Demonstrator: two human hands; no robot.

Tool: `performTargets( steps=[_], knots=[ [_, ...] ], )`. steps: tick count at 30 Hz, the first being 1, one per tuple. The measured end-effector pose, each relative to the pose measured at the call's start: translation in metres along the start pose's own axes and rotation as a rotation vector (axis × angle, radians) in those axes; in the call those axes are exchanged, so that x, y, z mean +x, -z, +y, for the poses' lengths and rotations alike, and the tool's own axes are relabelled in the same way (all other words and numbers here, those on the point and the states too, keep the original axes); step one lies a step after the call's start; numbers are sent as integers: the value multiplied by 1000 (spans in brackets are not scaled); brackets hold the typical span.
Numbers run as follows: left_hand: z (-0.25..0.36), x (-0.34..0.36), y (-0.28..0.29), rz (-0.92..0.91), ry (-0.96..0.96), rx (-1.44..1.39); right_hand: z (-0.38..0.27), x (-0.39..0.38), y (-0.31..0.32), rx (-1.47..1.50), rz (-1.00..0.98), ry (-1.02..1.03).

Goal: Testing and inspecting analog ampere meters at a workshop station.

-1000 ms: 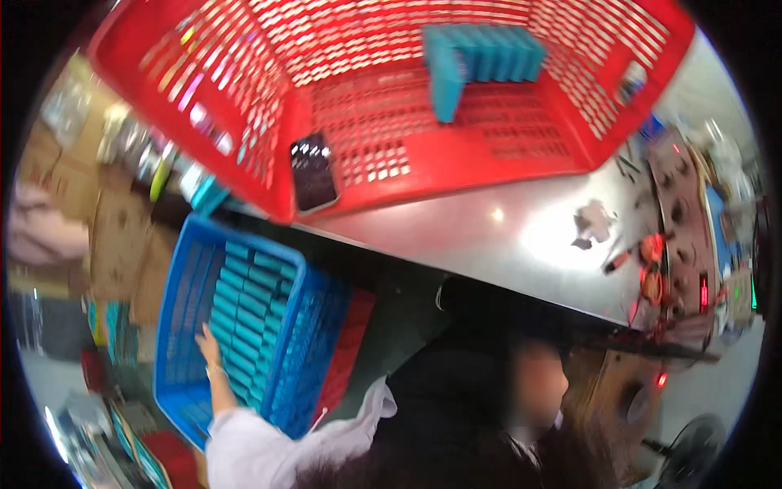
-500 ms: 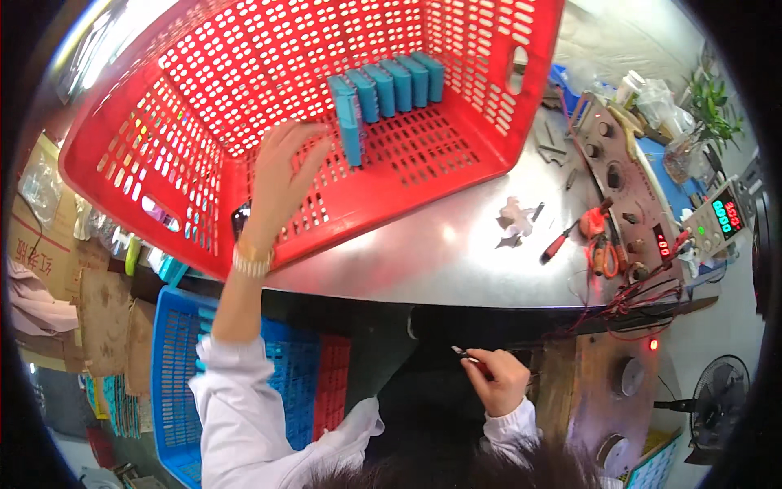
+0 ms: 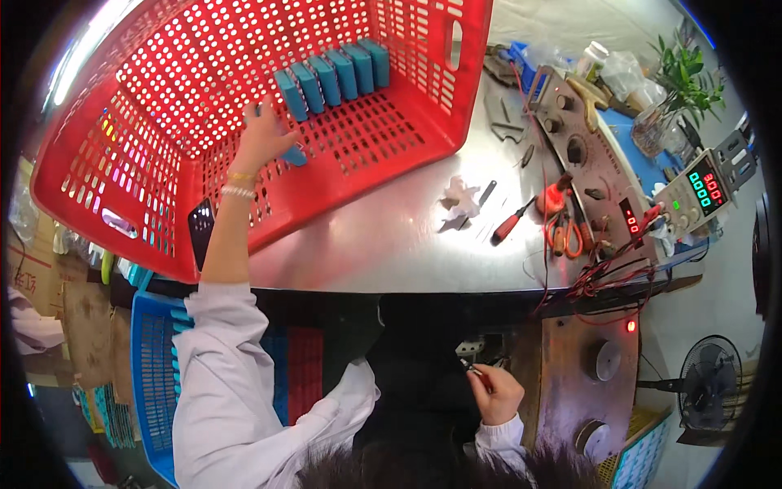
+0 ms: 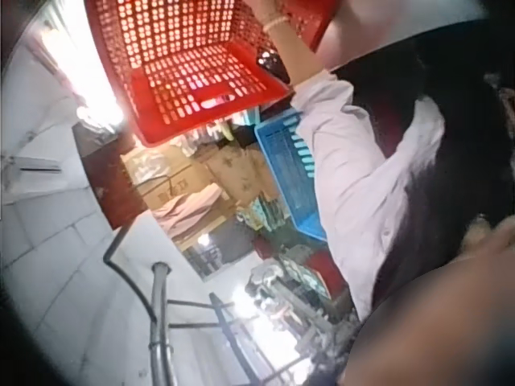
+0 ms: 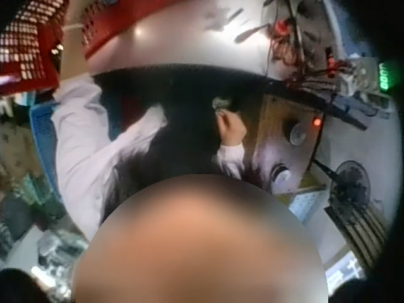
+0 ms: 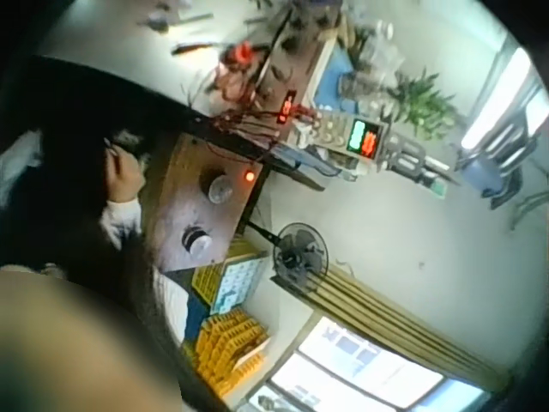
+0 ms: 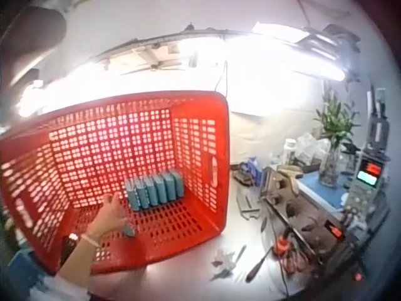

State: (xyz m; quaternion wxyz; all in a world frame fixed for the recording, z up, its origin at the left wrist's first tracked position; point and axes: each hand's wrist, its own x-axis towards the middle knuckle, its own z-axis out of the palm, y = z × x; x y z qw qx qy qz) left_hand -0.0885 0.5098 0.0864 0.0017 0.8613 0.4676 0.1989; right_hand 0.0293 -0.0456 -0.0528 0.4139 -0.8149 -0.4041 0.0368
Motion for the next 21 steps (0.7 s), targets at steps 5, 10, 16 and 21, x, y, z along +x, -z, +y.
performTargets(
  steps=[5,10,16,21],
  knots=[
    [-40,-107,-25,23,-46,-581,-4,24,-1,6,-16,65],
    [76,-217,-18,-234,77,-1321,-39,58,-16,200,-84,80],
    [109,-245,-35,-205,-184,-1059,-78,72,-49,363,-60,186],
    [114,-253,-41,-136,-210,-1006,-84,75,-68,322,-50,244]
  ],
)
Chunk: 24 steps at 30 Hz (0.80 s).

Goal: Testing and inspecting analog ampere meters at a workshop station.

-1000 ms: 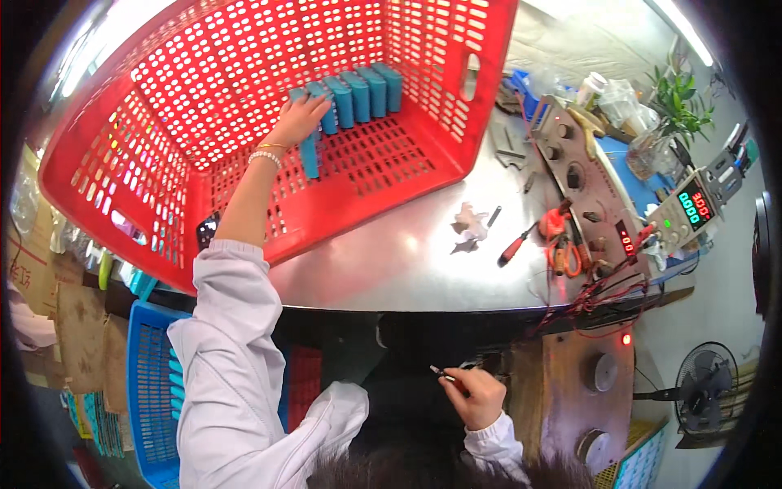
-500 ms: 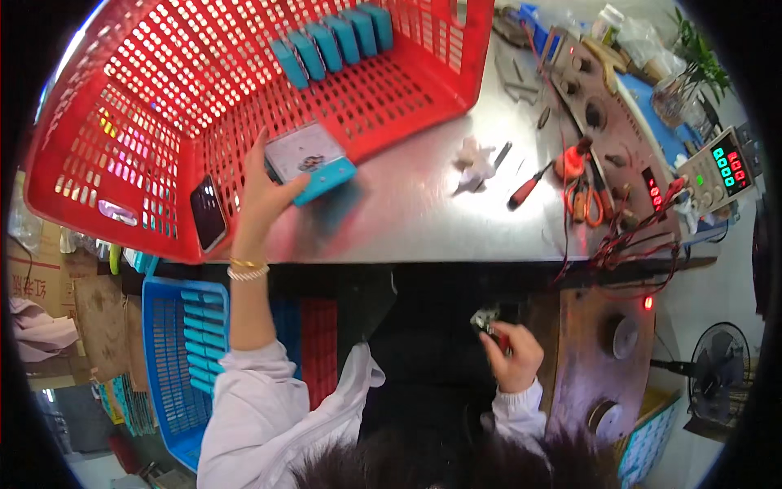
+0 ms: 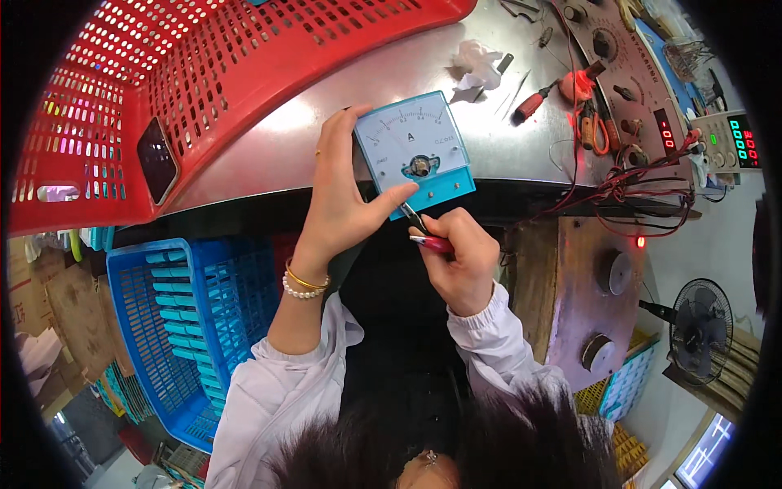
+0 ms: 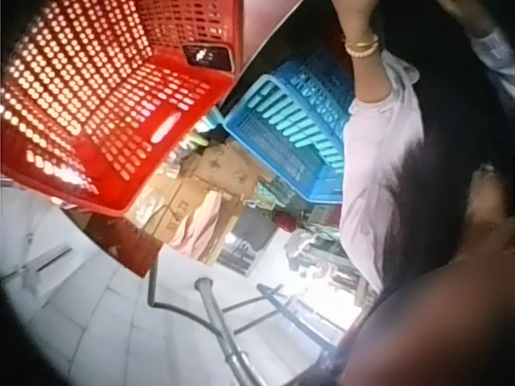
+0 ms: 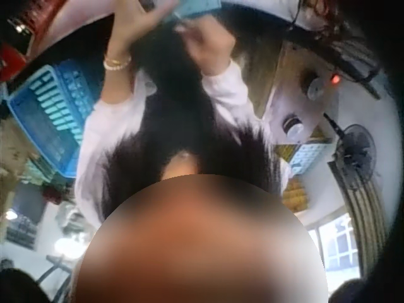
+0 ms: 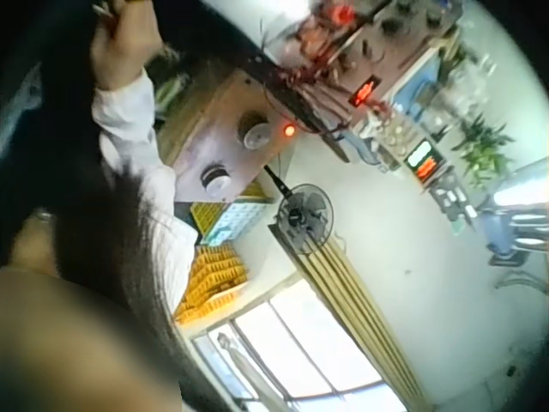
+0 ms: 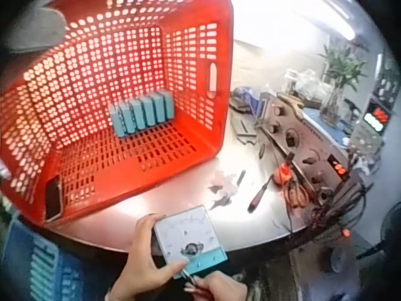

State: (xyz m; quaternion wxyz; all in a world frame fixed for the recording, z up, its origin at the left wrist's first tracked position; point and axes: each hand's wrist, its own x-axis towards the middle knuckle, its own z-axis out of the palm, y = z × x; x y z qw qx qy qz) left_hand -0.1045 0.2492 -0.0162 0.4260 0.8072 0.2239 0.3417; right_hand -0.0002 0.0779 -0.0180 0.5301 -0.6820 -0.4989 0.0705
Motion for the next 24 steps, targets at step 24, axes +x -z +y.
performTargets(
  steps=[24],
  knots=[
    [0,-15,-2,86,46,-122,9,-1,9,-80,48,-42]
  ],
)
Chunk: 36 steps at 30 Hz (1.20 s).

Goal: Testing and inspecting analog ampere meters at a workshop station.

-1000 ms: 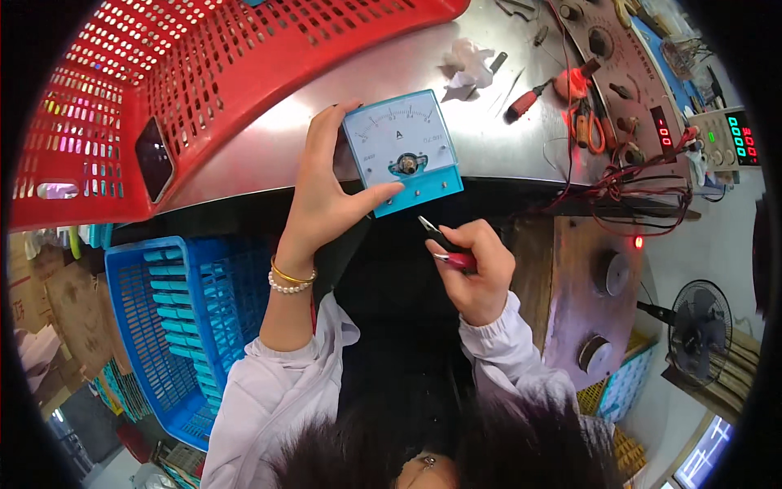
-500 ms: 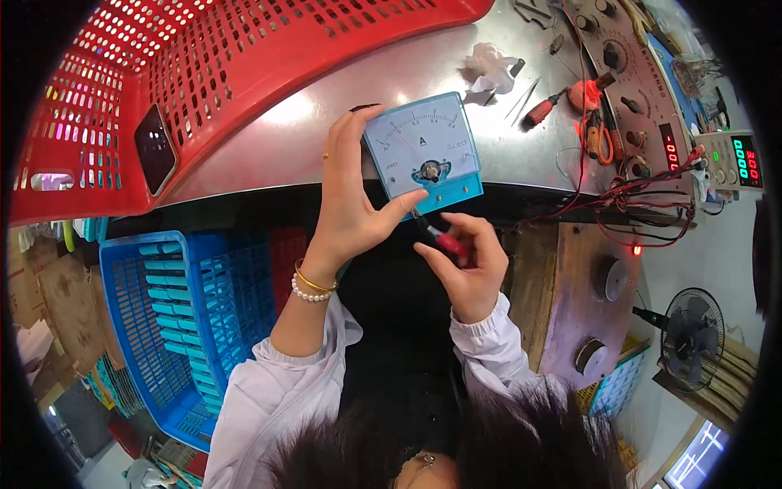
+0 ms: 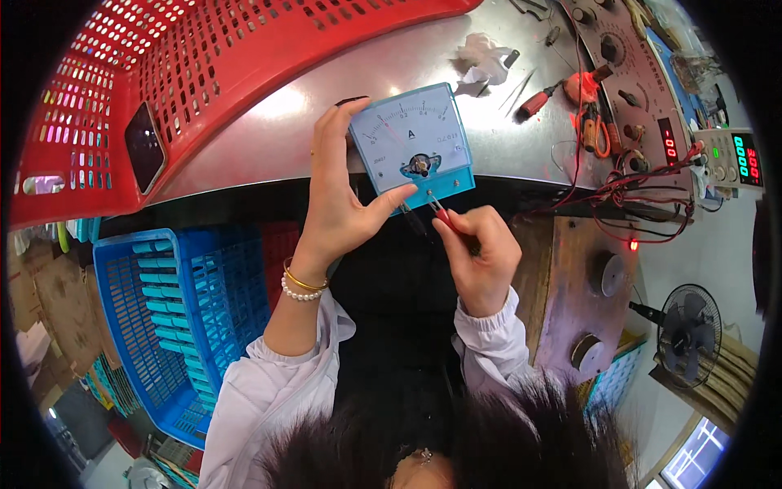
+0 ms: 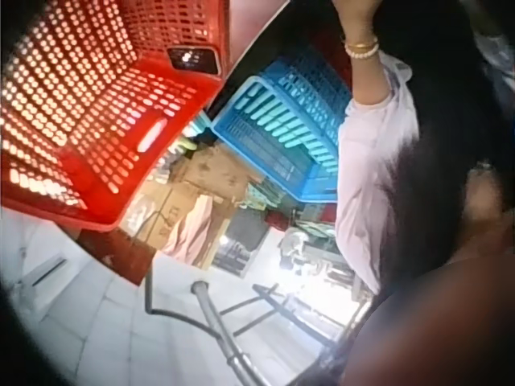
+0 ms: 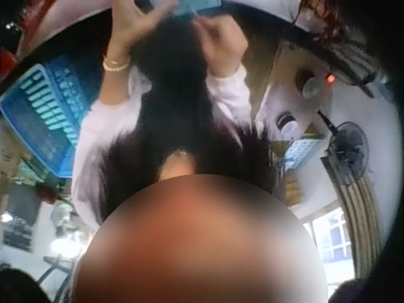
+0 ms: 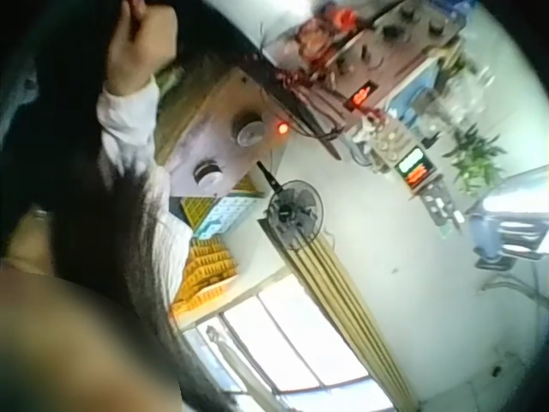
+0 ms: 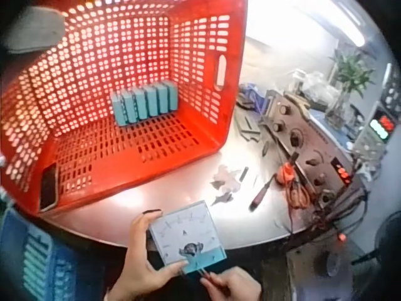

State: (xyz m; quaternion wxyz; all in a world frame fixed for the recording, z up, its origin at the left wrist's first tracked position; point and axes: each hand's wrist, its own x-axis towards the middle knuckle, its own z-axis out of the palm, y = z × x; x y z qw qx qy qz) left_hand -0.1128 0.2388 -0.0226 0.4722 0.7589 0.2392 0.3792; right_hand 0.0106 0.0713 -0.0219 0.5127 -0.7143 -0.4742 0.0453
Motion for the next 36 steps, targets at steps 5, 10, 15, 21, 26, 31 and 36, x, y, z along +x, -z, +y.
performTargets(
  steps=[5,10,15,21,26,31,36],
  knots=[
    [-3,5,-5,-35,-33,-12,2,1,-10,108,105,-139],
    [-6,12,-9,-65,-74,36,1,8,-18,57,143,-81],
    [-7,15,-17,-14,24,-74,-2,15,-12,-21,142,-44],
    [-7,21,-19,-34,-2,-18,8,16,-4,-21,114,-82],
    [-8,20,-21,-32,15,-57,20,11,-1,84,87,-96],
    [-8,21,-21,-43,7,-11,23,8,9,67,96,-80],
    [-2,26,-25,-40,44,-61,22,14,15,13,138,-74]
  ],
)
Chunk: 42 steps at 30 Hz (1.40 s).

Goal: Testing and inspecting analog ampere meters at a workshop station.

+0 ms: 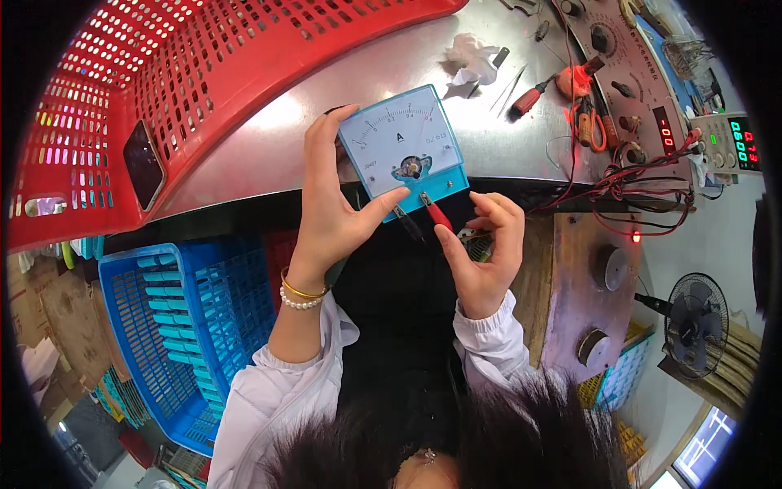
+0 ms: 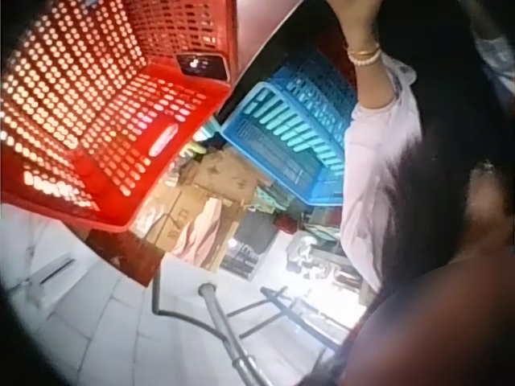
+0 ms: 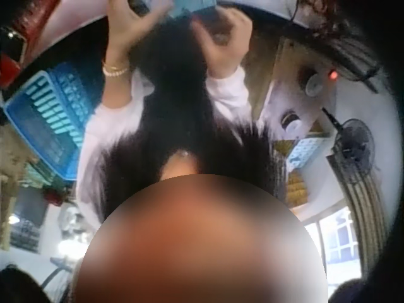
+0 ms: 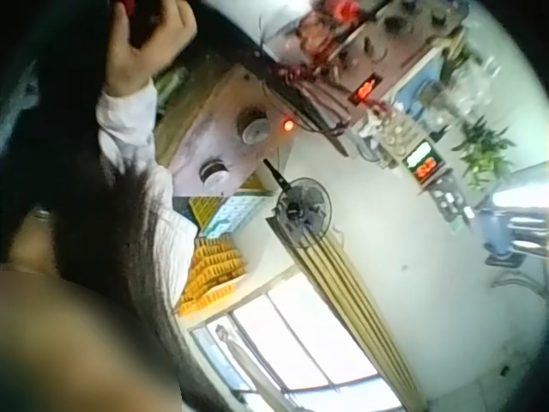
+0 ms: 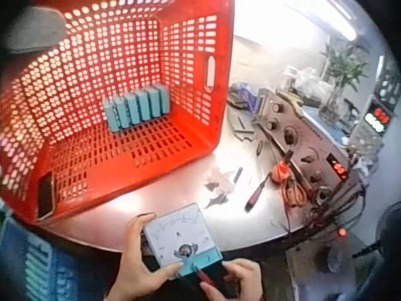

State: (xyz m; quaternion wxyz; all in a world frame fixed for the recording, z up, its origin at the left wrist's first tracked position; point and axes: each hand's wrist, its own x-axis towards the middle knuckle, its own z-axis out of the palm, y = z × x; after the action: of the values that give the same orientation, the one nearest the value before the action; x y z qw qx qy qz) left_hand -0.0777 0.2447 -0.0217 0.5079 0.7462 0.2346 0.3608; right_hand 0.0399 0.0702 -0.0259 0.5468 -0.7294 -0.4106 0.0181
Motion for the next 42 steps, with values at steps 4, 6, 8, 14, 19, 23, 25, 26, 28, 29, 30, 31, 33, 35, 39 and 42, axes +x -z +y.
performTargets(
  steps=[4,6,8,14,19,23,25,26,28,29,30,31,33,35,39,42],
  knots=[
    [1,2,1,11,-15,44,-1,4,-4,-10,24,35],
    [8,5,1,2,-15,34,-8,8,-1,-17,19,40],
    [12,6,3,4,-60,83,-17,15,0,-14,-1,34],
    [28,6,-22,-10,36,-84,-29,24,14,-104,-94,76],
    [66,-34,-81,18,-176,268,-7,4,39,-127,34,18],
    [84,-60,-112,-193,-95,-78,34,-30,104,-237,192,-64],
    [84,-61,-129,-263,-152,-98,65,-44,161,-486,435,-200],
    [76,-63,-129,-310,-164,22,83,-44,187,-581,597,-253],
    [68,-61,-135,-343,-144,116,125,-43,246,-884,720,-423],
    [67,-59,-139,-355,-150,102,148,-44,278,-1079,762,-546],
    [67,-57,-139,-361,-101,49,155,-35,306,-1132,806,-711],
    [63,-53,-140,-367,-54,9,167,-30,324,-1130,840,-824],
    [67,-46,-142,-363,-95,41,182,-19,338,-1110,799,-1001],
    [64,-42,-133,-355,-144,207,188,-14,326,-1110,836,-1023],
    [45,-46,-138,-248,-47,218,216,-8,322,-1128,905,-966],
    [25,-43,-140,-222,-70,214,233,4,316,-1128,893,-906]
  ],
)
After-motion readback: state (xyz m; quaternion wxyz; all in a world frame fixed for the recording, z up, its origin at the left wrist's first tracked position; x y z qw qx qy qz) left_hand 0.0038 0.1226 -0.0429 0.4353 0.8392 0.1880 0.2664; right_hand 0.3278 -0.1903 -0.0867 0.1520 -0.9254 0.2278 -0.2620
